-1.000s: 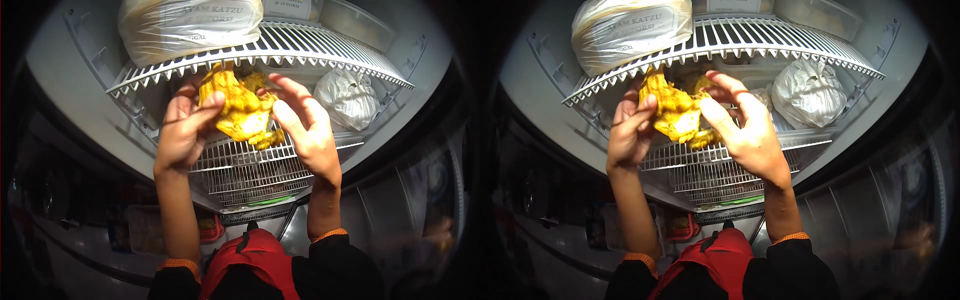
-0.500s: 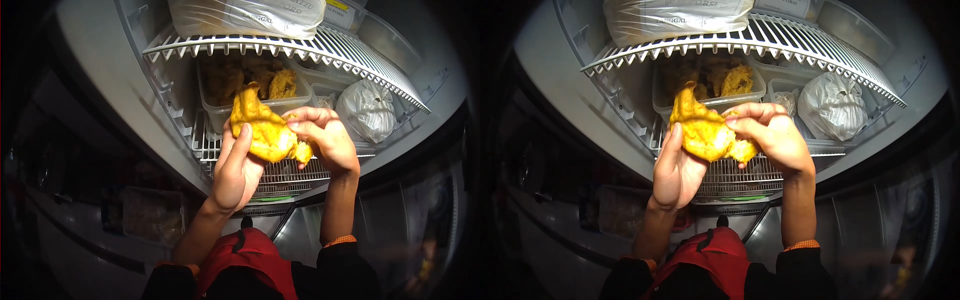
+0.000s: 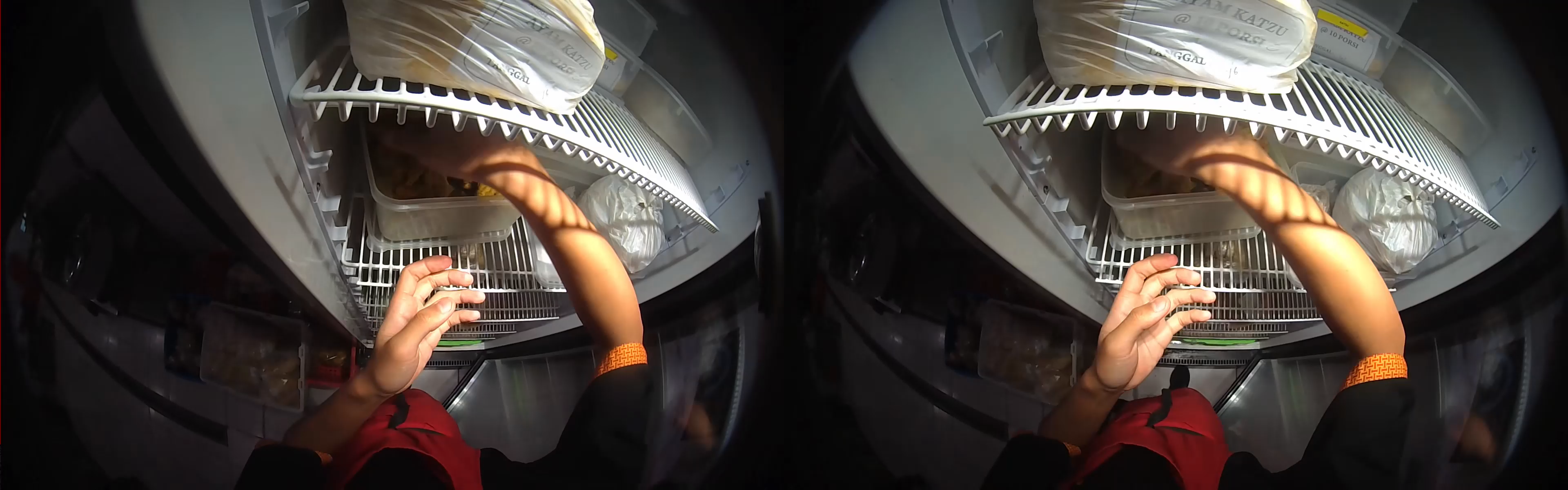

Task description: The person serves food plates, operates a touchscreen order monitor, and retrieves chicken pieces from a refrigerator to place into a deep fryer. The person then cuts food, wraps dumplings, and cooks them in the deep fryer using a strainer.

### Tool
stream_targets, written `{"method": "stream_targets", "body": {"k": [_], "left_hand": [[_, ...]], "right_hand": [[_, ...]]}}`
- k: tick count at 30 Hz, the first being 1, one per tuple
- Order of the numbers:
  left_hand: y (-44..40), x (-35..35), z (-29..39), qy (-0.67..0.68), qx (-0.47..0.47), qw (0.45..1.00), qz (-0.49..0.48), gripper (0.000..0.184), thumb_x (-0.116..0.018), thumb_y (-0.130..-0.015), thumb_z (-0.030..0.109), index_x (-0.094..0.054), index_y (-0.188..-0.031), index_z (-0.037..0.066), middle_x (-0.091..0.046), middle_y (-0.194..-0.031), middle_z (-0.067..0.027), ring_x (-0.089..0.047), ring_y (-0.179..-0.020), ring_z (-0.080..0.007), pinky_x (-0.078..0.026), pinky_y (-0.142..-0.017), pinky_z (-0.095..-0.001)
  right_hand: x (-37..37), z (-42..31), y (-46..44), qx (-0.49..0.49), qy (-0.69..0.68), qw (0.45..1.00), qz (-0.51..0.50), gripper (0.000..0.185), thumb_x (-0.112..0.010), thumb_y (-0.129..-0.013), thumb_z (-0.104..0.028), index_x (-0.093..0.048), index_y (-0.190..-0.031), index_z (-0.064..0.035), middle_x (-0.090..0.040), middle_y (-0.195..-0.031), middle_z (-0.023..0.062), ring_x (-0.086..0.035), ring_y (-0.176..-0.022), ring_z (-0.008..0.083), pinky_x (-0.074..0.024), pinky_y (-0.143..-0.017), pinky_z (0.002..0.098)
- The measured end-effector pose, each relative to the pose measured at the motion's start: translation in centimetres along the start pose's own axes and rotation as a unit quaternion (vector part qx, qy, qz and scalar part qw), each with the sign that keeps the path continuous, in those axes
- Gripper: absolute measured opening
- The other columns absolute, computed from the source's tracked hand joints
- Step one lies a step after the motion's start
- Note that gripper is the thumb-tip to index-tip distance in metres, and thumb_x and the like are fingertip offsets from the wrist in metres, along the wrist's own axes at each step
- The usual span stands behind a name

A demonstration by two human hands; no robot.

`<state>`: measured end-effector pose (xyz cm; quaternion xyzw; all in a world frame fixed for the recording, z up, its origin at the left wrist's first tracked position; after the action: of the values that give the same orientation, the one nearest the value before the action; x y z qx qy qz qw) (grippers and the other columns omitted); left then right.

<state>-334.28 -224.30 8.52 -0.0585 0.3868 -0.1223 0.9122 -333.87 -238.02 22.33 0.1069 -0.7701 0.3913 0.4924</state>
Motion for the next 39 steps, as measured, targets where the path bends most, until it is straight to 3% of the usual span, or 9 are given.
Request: {"method": "stream_targets", "body": {"k": [8, 13, 17, 19, 23, 27, 29, 31, 39], "left_hand": [[0.3, 2.0, 2.9, 0.018, -0.022, 1.000, 0.005, 0.036, -0.042, -0.087, 0.011, -0.034, -0.121, 0.001, -0.046, -0.112, -0.0172, -0.048, -0.109, -0.0302, -0.040, -0.093, -0.0406], [-1.4, -0.8, 1.8, 0.088, 0.025, 0.991, -0.103, 0.055, -0.044, -0.090, 0.027, -0.023, -0.134, 0.001, -0.035, -0.130, -0.0232, -0.032, -0.125, -0.0361, -0.030, -0.102, -0.0442], [-3.0, -2.9, 1.1, 0.302, 0.055, 0.940, -0.150, 0.066, -0.044, -0.089, 0.042, -0.018, -0.138, 0.004, -0.023, -0.139, -0.0252, -0.021, -0.130, -0.0395, -0.021, -0.105, -0.0527], [-3.0, -4.0, 1.9, 0.393, 0.076, 0.900, -0.169, 0.061, -0.044, -0.090, 0.041, -0.023, -0.135, 0.006, -0.028, -0.137, -0.0206, -0.028, -0.127, -0.0363, -0.023, -0.103, -0.0570], [-0.3, -2.7, 1.2, 0.334, 0.099, 0.934, -0.071, 0.050, -0.036, -0.093, 0.019, -0.018, -0.137, 0.005, -0.021, -0.141, -0.0188, -0.025, -0.129, -0.0361, -0.027, -0.103, -0.0557], [2.4, 0.0, 0.2, 0.332, 0.098, 0.938, -0.023, 0.053, -0.038, -0.092, 0.018, -0.014, -0.138, 0.008, -0.022, -0.141, -0.0176, -0.021, -0.131, -0.0371, -0.023, -0.102, -0.0604], [2.8, 0.6, 0.2, 0.310, 0.085, 0.947, -0.018, 0.055, -0.040, -0.091, 0.018, -0.013, -0.138, 0.010, -0.024, -0.139, -0.0167, -0.019, -0.131, -0.0381, -0.020, -0.102, -0.0628], [3.2, 0.9, 0.4, 0.291, 0.079, 0.953, -0.017, 0.056, -0.042, -0.091, 0.021, -0.014, -0.139, 0.017, -0.026, -0.138, -0.0160, -0.019, -0.131, -0.0382, -0.018, -0.102, -0.0630], [2.5, 1.4, 0.3, 0.225, 0.034, 0.973, -0.031, 0.071, -0.045, -0.085, 0.054, -0.018, -0.138, 0.015, -0.027, -0.137, -0.0213, -0.032, -0.123, -0.0455, -0.030, -0.100, -0.0540]], "right_hand": [[-1.0, 3.6, -1.0, 0.080, 0.151, 0.985, -0.007, 0.016, -0.060, -0.071, -0.015, -0.064, -0.084, -0.0076, -0.064, -0.075, 0.0075, -0.061, -0.066, 0.0253, -0.0488, -0.061, 0.0384], [3.8, 5.4, 3.2, 0.114, -0.173, 0.978, 0.028, 0.016, -0.059, -0.082, -0.014, -0.060, -0.089, 0.0003, -0.060, -0.067, 0.0089, -0.058, -0.053, 0.0173, -0.0458, -0.047, 0.0282], [4.5, 5.4, 10.4, -0.287, -0.473, 0.832, -0.036, 0.017, -0.065, -0.079, -0.009, -0.060, -0.090, 0.0033, -0.062, -0.071, 0.0090, -0.057, -0.055, 0.0114, -0.0490, -0.052, 0.0239], [5.2, 3.2, 12.7, -0.231, -0.498, 0.831, -0.085, 0.018, -0.066, -0.078, -0.006, -0.061, -0.091, 0.0054, -0.063, -0.074, 0.0101, -0.059, -0.058, 0.0122, -0.0500, -0.054, 0.0231], [5.5, 0.2, 12.0, -0.187, -0.393, 0.895, -0.098, 0.021, -0.064, -0.081, -0.012, -0.063, -0.089, 0.0070, -0.064, -0.074, 0.0124, -0.060, -0.065, 0.0128, -0.0487, -0.058, 0.0213], [0.9, 1.7, 5.7, 0.062, 0.151, 0.986, -0.044, 0.030, -0.053, -0.085, -0.024, -0.061, -0.100, -0.0002, -0.064, -0.083, 0.0132, -0.063, -0.074, 0.0260, -0.0493, -0.066, 0.0328], [-2.2, 0.3, 2.1, -0.089, 0.015, 0.978, -0.189, 0.036, -0.049, -0.085, -0.034, -0.065, -0.097, -0.0044, -0.065, -0.092, 0.0141, -0.062, -0.083, 0.0260, -0.0485, -0.075, 0.0323], [-3.4, 1.4, -0.4, -0.065, 0.072, 0.995, -0.007, 0.033, -0.051, -0.083, -0.032, -0.066, -0.089, -0.0035, -0.066, -0.079, 0.0122, -0.063, -0.073, 0.0221, -0.0487, -0.069, 0.0324], [-5.0, 4.1, -1.4, -0.133, -0.162, 0.972, -0.105, 0.022, -0.061, -0.078, -0.026, -0.064, -0.083, -0.0043, -0.064, -0.076, 0.0066, -0.060, -0.060, 0.0141, -0.0477, -0.057, 0.0267]]}}
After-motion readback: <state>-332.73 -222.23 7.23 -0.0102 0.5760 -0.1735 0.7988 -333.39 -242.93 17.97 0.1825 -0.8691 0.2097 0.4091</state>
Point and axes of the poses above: each hand's wrist, its own y-axis away from the middle knuckle, its own x-axis out of the back of the hand, z = x × y, the point moved 10 cm from there along -y, towards the middle knuckle
